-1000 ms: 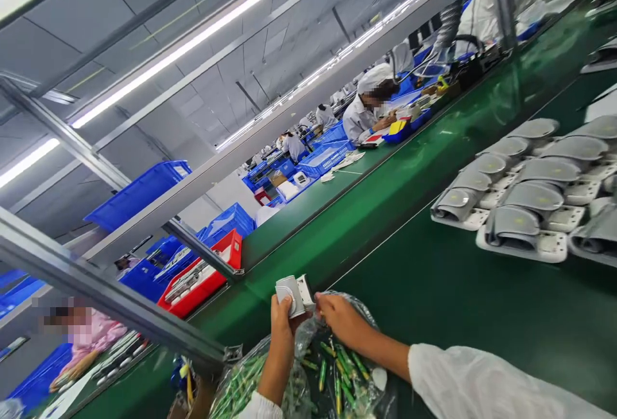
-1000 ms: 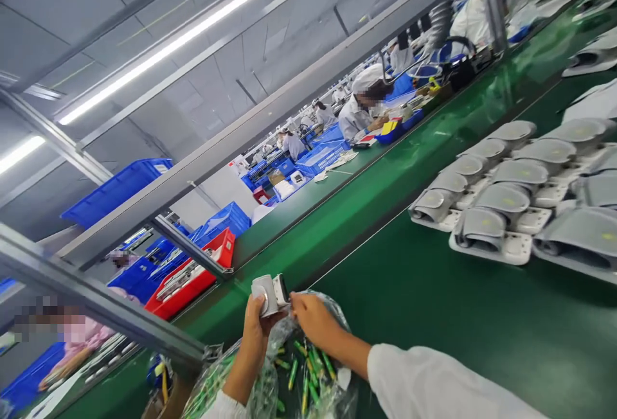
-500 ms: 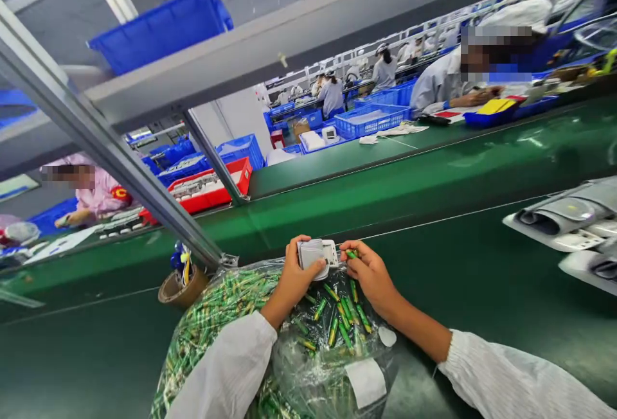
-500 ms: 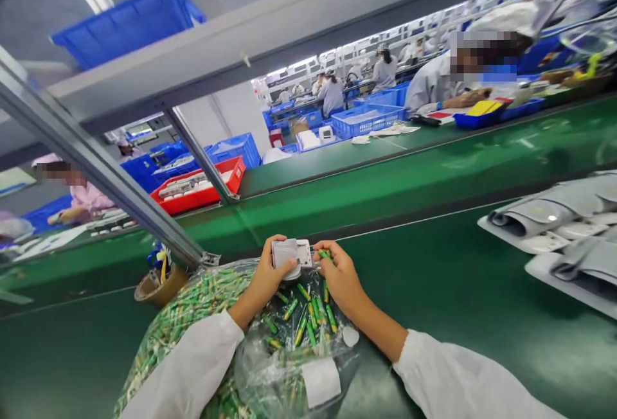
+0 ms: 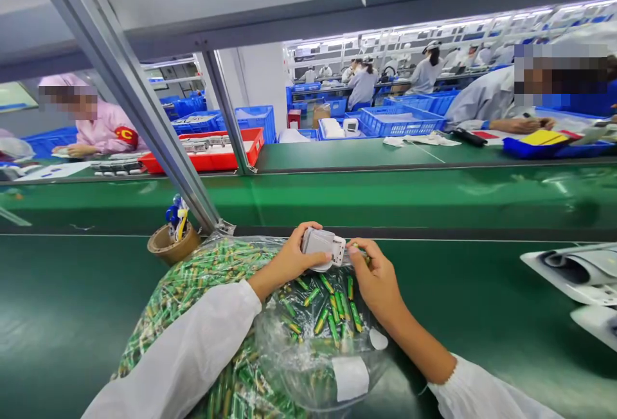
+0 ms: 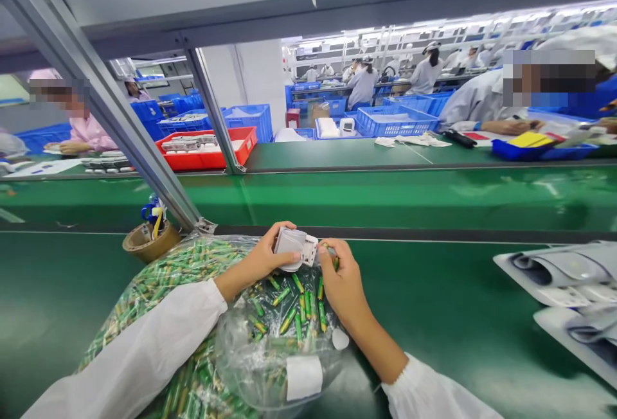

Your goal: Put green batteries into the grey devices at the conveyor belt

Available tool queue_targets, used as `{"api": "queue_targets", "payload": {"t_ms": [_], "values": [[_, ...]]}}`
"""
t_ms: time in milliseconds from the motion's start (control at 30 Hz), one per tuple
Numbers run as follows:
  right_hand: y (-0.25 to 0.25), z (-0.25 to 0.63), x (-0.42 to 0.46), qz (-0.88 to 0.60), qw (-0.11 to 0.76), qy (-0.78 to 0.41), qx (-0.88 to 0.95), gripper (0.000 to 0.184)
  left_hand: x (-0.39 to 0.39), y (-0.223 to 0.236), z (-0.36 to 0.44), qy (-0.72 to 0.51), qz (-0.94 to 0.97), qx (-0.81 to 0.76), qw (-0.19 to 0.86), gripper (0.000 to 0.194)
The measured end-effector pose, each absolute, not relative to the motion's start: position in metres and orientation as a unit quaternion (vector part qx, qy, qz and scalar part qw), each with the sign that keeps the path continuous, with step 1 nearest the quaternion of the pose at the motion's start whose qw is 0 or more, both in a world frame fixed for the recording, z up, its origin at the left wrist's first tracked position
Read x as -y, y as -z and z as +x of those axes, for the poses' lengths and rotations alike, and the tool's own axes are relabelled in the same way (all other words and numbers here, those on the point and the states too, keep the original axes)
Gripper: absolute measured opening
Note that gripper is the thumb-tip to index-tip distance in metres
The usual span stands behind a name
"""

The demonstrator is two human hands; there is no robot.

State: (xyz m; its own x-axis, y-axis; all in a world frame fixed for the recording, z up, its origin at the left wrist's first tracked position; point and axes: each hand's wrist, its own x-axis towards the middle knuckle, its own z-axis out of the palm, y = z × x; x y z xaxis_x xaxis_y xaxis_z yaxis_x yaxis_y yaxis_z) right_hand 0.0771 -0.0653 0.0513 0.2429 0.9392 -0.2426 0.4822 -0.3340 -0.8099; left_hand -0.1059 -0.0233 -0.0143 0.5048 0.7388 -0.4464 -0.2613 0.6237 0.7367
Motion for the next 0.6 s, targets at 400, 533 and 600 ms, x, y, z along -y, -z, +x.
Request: {"api": "queue_targets", "payload": {"t_ms": [400,533,600], "values": [[-0.065,0.088,0.064,-0.718,0.203,-0.259,0.613,0.031,0.030,0.012,-0.107,-0.300,0.410,-0.425,0.749,0.074],[-0.070,0.087,0.065,-0.648,0.197,-0.183,0.713,0.015,0.037,0.004,-0.105,-0.315,0.439,-0.454,0.708,0.069],[-0.072,0.087,0.064,-0.618,0.197,-0.159,0.744,0.011,0.039,0.001,-0.104,-0.319,0.465,-0.452,0.691,0.065]]}}
